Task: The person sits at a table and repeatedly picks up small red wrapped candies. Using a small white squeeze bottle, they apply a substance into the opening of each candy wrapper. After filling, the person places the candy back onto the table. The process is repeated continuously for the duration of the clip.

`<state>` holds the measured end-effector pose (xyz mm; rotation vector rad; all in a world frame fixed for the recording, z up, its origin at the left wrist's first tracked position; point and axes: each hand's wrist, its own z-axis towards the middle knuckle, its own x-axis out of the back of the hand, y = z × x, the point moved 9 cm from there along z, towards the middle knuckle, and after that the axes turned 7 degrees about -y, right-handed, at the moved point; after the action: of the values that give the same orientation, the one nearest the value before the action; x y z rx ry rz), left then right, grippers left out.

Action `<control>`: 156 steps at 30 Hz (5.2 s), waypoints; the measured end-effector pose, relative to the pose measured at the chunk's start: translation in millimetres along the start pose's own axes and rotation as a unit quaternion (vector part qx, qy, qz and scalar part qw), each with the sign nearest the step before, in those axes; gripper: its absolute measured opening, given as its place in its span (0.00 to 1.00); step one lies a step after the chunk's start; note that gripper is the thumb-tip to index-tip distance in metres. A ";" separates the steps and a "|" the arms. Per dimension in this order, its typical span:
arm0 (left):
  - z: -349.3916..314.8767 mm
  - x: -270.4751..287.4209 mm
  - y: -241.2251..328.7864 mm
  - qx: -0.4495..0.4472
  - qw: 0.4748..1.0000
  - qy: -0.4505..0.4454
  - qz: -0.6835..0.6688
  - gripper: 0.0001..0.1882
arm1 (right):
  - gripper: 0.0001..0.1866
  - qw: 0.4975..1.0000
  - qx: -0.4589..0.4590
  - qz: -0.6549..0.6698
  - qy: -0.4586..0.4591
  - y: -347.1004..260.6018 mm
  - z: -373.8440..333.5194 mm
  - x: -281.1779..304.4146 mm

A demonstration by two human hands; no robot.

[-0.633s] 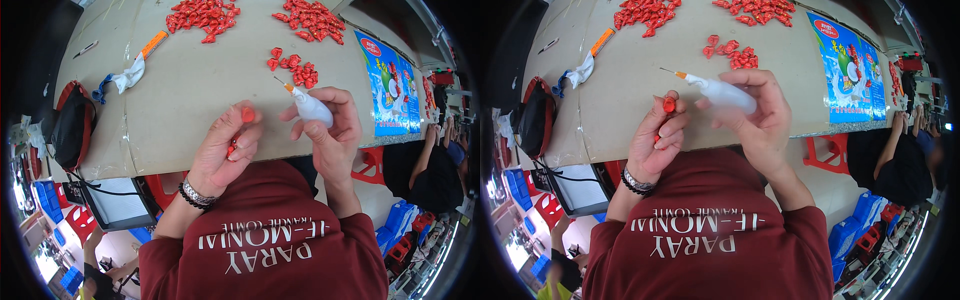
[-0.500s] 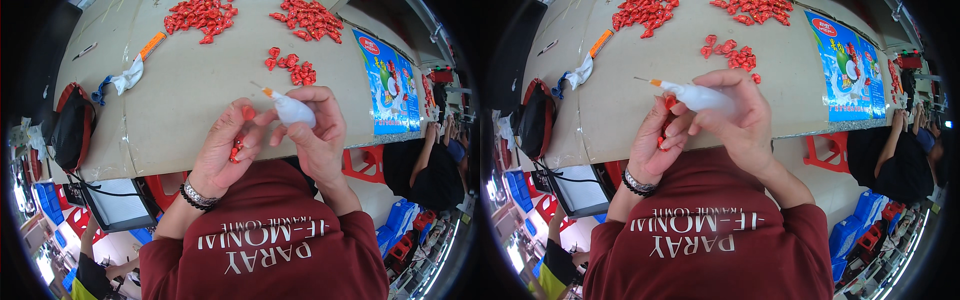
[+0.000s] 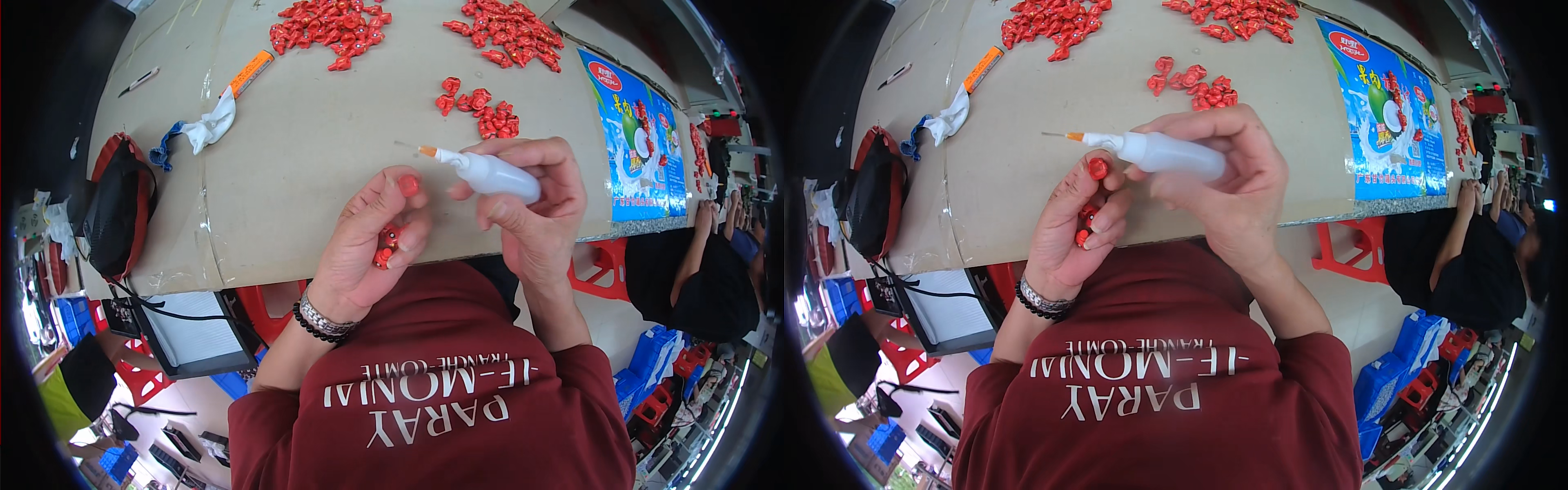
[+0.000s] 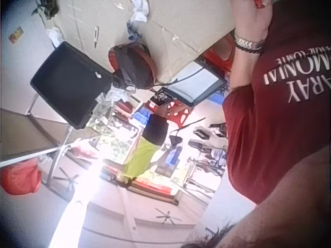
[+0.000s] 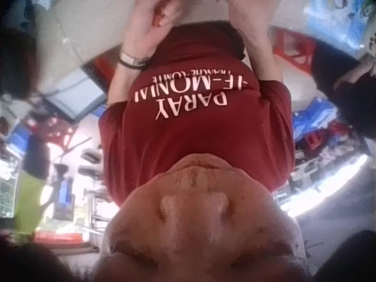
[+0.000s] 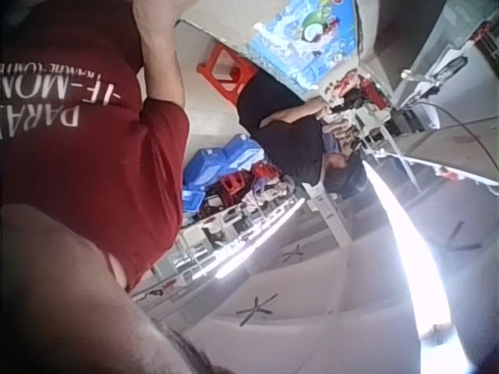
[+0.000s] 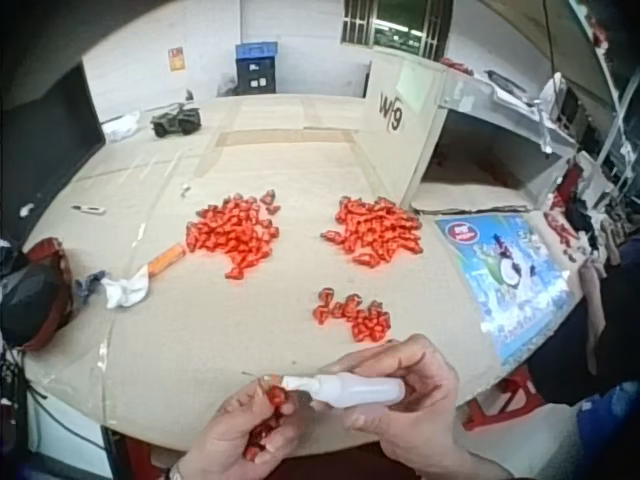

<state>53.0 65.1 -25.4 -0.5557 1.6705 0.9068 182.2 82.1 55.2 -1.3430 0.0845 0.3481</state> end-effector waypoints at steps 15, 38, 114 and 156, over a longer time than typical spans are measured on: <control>-2.1 -4.6 -9.4 0.041 0.995 0.025 -0.092 0.11 | 0.15 0.929 0.246 -0.272 -0.040 -43.0 -19.8 -15.6; -2.7 -6.1 -12.9 0.051 0.995 0.010 -0.083 0.15 | 0.12 0.935 0.232 -0.265 -0.039 -37.4 -19.2 -19.0; -4.2 0.0 1.8 -0.028 0.999 0.017 -0.041 0.10 | 0.15 0.906 0.260 -0.331 -0.036 -48.3 -23.6 -20.1; -15.8 4.9 7.8 -0.032 0.999 0.011 -0.007 0.10 | 0.09 0.695 0.032 -0.688 -0.206 25.9 96.3 -11.5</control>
<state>36.4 57.6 -26.2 -0.6220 1.6594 0.9509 150.4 177.2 56.2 -0.8996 -1.2430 -0.6539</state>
